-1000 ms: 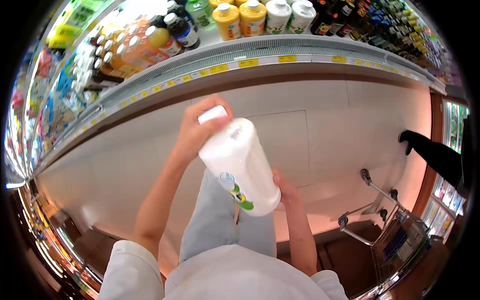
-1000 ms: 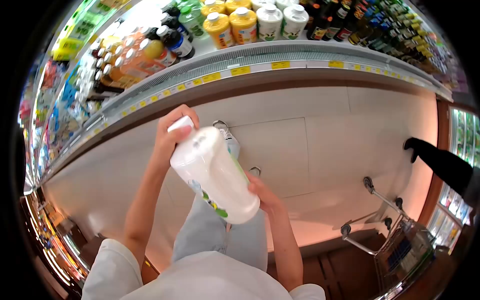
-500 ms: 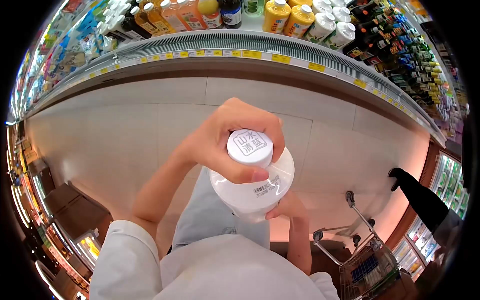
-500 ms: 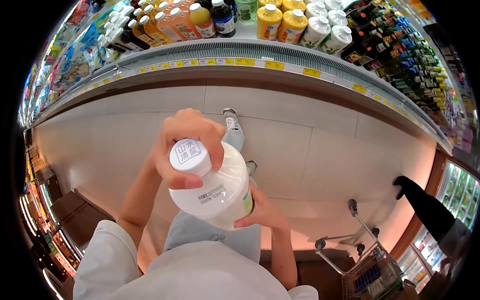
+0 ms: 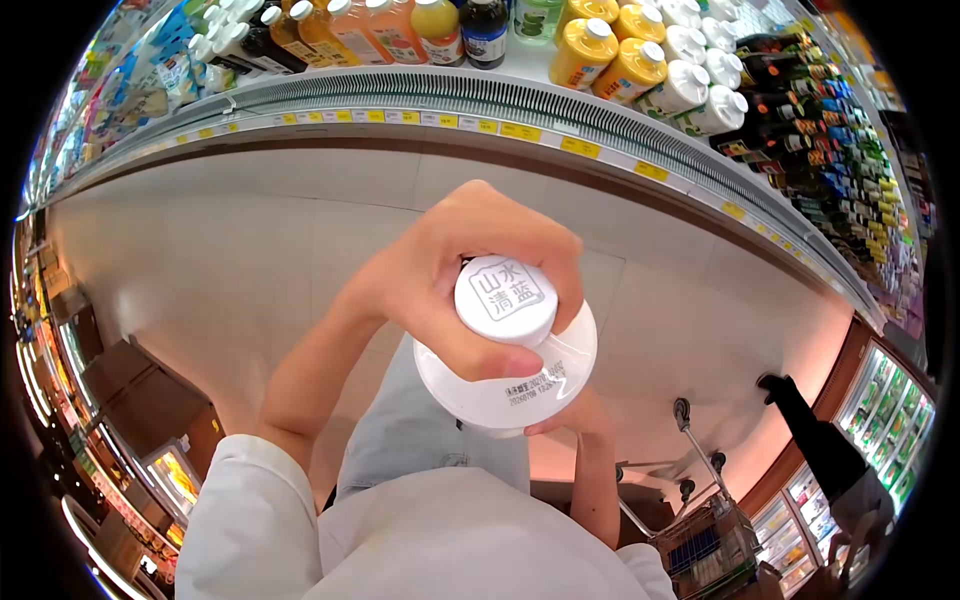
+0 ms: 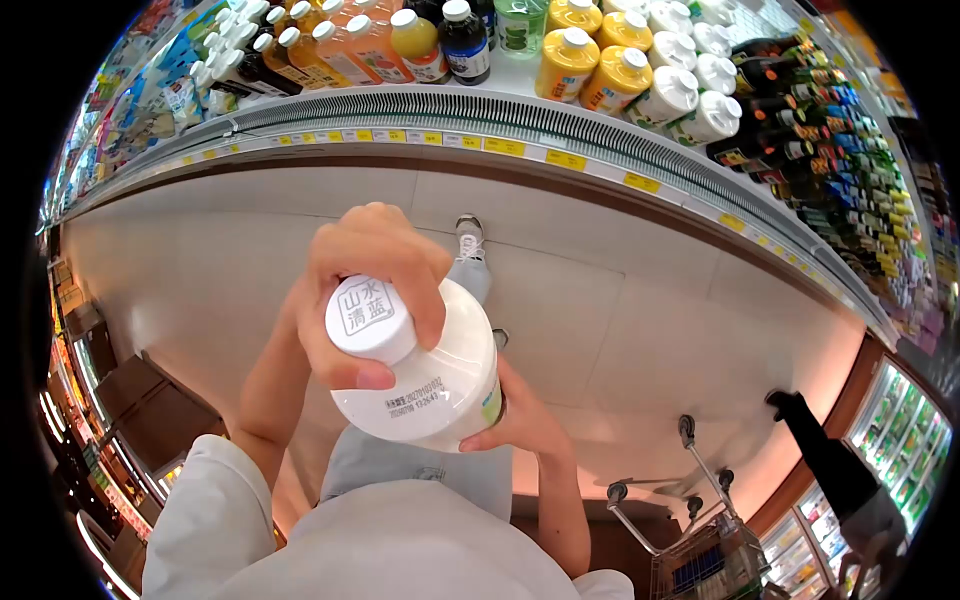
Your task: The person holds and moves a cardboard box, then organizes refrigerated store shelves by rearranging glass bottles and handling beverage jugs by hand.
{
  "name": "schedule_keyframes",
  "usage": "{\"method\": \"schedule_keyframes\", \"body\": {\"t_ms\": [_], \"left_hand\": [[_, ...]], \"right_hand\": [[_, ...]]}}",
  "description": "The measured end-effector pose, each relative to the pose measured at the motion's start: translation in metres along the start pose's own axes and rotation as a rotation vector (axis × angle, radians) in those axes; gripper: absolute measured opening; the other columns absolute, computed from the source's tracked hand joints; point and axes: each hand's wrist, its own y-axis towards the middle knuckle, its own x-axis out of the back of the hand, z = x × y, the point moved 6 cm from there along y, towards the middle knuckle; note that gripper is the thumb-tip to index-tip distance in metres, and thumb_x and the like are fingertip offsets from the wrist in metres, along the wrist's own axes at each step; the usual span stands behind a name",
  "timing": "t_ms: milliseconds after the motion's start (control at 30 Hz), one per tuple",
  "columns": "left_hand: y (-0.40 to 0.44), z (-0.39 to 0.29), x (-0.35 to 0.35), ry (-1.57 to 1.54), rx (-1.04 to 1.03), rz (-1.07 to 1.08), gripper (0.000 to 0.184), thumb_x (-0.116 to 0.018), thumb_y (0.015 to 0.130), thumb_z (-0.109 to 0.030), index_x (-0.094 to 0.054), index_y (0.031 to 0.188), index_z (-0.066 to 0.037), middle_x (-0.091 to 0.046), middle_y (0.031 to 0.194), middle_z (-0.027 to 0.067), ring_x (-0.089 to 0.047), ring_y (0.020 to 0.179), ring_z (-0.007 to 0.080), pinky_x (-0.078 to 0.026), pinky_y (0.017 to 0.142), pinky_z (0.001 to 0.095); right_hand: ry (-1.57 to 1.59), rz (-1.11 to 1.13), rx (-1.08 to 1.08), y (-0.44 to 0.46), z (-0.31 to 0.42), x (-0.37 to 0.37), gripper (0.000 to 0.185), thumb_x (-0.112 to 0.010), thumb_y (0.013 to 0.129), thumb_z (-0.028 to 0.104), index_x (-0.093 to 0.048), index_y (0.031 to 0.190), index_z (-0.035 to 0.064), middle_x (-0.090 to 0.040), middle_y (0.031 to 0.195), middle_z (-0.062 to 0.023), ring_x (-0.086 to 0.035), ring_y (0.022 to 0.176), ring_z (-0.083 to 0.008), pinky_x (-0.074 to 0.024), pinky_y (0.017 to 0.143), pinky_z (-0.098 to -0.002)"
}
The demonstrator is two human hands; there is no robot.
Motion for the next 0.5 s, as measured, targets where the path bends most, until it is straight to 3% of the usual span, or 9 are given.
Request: {"method": "schedule_keyframes", "body": {"t_ms": [67,167,367,500], "left_hand": [[0.013,0.0,0.016,0.004,0.005,0.017,0.02,-0.067,0.055,-0.02,-0.056,0.062,-0.005,-0.053,0.058,0.0029,-0.05,0.048,0.0154,-0.035,0.043,0.0241],[0.034,0.002,0.038,-0.005,-0.011,0.057,0.02,-0.067,0.054,-0.019,-0.056,0.064,-0.006,-0.054,0.059,0.0023,-0.05,0.048,0.0146,-0.035,0.042,0.0229],[0.074,0.006,0.083,-0.019,-0.006,0.067,0.019,-0.068,0.053,-0.018,-0.056,0.064,-0.007,-0.054,0.059,0.0022,-0.051,0.049,0.0146,-0.036,0.043,0.0226],[0.096,0.01,0.104,-0.028,0.007,0.069,0.02,-0.068,0.051,-0.019,-0.057,0.063,-0.008,-0.054,0.059,0.0018,-0.051,0.048,0.0148,-0.036,0.044,0.023]], "right_hand": [[-0.002,-0.017,-0.02,0.012,0.016,0.001,0.105,-0.084,0.044,0.019,-0.027,0.13,0.0047,-0.041,0.124,-0.0088,-0.035,0.117,-0.0215,-0.0283,0.098,-0.036],[-0.053,0.022,0.119,0.038,0.026,0.013,0.104,-0.085,0.042,0.02,-0.029,0.129,0.0045,-0.043,0.121,-0.0089,-0.038,0.115,-0.0216,-0.0299,0.097,-0.0362],[0.034,-0.013,0.119,0.07,0.074,0.018,0.104,-0.084,0.04,0.015,-0.03,0.129,0.0048,-0.044,0.121,-0.0076,-0.038,0.116,-0.0205,-0.0304,0.097,-0.0355],[-0.029,-0.068,0.081,0.082,0.096,0.026,0.106,-0.085,0.039,0.02,-0.03,0.129,0.005,-0.044,0.121,-0.0074,-0.039,0.115,-0.0203,-0.031,0.096,-0.0347]]}}
